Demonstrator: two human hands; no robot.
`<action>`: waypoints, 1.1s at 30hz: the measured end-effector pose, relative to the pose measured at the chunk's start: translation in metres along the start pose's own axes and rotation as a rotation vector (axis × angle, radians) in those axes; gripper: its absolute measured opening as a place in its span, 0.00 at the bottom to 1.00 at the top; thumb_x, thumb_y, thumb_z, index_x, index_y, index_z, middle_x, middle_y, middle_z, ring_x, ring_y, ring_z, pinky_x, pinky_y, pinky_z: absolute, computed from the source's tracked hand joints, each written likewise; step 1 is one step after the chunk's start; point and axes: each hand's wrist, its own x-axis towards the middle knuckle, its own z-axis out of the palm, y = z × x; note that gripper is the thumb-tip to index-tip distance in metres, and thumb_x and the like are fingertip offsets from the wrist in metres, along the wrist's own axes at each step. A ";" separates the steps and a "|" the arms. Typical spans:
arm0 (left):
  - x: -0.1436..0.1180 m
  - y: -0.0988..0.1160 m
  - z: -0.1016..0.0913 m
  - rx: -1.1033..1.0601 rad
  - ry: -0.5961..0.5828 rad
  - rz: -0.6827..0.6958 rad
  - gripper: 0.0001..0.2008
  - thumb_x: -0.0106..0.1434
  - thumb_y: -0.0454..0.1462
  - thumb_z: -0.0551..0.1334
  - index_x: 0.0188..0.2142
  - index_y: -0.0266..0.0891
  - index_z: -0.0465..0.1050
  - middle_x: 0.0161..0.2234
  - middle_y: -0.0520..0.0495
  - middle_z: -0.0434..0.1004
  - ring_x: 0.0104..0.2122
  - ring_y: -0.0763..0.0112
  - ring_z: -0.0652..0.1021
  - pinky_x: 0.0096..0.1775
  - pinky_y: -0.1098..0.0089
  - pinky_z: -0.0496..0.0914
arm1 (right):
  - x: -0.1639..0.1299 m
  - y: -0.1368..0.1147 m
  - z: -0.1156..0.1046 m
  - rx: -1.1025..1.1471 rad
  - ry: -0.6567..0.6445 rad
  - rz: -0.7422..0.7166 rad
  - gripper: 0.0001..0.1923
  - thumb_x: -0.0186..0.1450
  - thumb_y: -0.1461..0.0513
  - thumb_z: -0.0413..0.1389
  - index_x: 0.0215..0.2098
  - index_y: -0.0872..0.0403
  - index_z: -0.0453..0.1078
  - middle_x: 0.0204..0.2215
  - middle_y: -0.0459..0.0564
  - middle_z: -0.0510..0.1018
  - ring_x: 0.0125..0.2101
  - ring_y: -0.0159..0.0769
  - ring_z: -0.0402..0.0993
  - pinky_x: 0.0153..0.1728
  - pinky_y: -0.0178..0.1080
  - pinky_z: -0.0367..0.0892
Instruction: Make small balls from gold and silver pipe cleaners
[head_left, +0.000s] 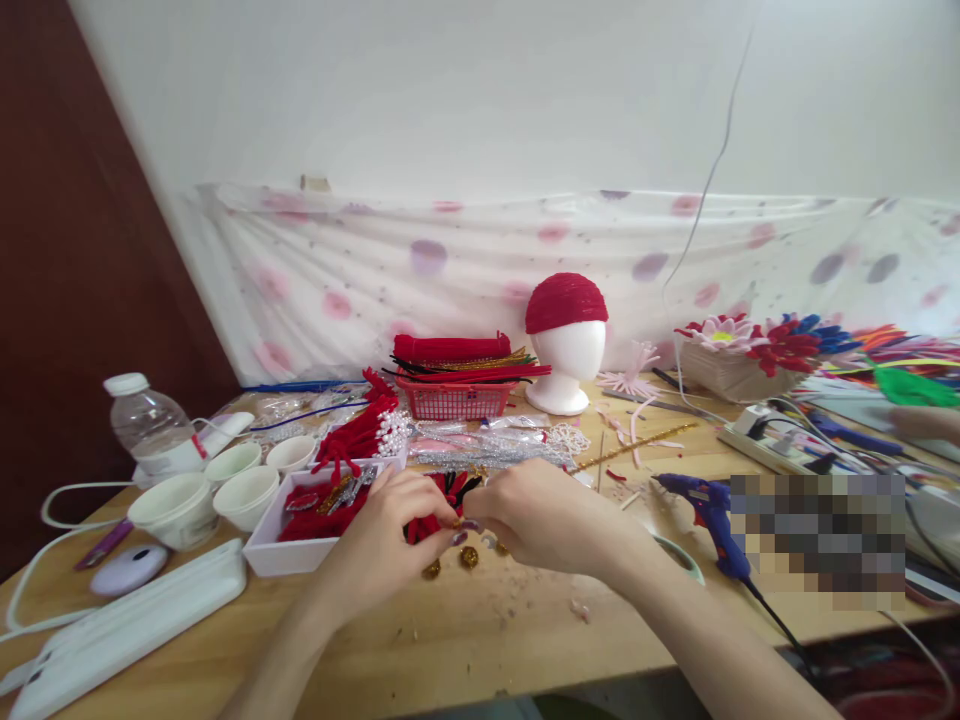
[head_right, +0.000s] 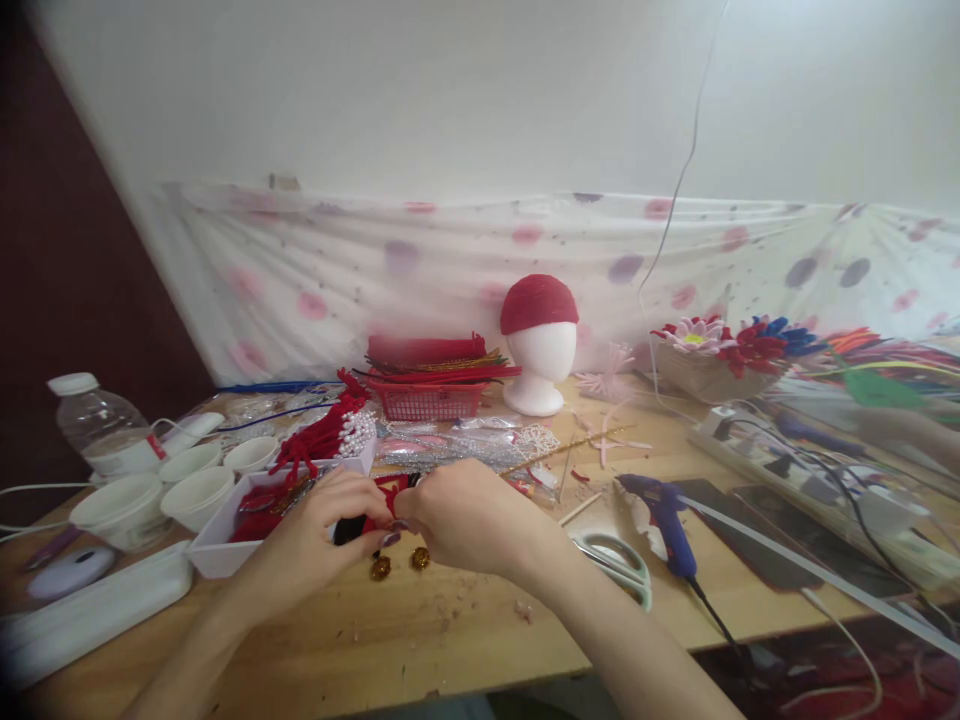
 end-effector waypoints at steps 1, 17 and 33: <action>0.003 0.002 -0.001 0.060 -0.060 0.008 0.06 0.59 0.31 0.67 0.26 0.41 0.78 0.30 0.49 0.80 0.37 0.60 0.76 0.48 0.55 0.61 | 0.003 -0.002 -0.002 -0.037 -0.033 -0.014 0.08 0.59 0.72 0.57 0.27 0.53 0.70 0.19 0.42 0.69 0.20 0.29 0.47 0.22 0.36 0.42; -0.003 -0.008 0.023 -0.702 0.435 -0.045 0.03 0.54 0.34 0.73 0.25 0.42 0.83 0.27 0.48 0.81 0.34 0.65 0.79 0.41 0.68 0.71 | -0.004 -0.006 0.028 0.433 0.352 -0.033 0.10 0.63 0.71 0.48 0.26 0.53 0.62 0.19 0.41 0.65 0.20 0.27 0.58 0.24 0.32 0.49; 0.003 0.001 -0.011 0.010 -0.060 0.022 0.06 0.58 0.33 0.68 0.29 0.47 0.83 0.34 0.49 0.84 0.41 0.58 0.78 0.55 0.52 0.62 | -0.003 0.001 -0.005 0.101 -0.055 0.022 0.10 0.65 0.70 0.55 0.27 0.54 0.71 0.18 0.41 0.68 0.19 0.27 0.51 0.23 0.34 0.45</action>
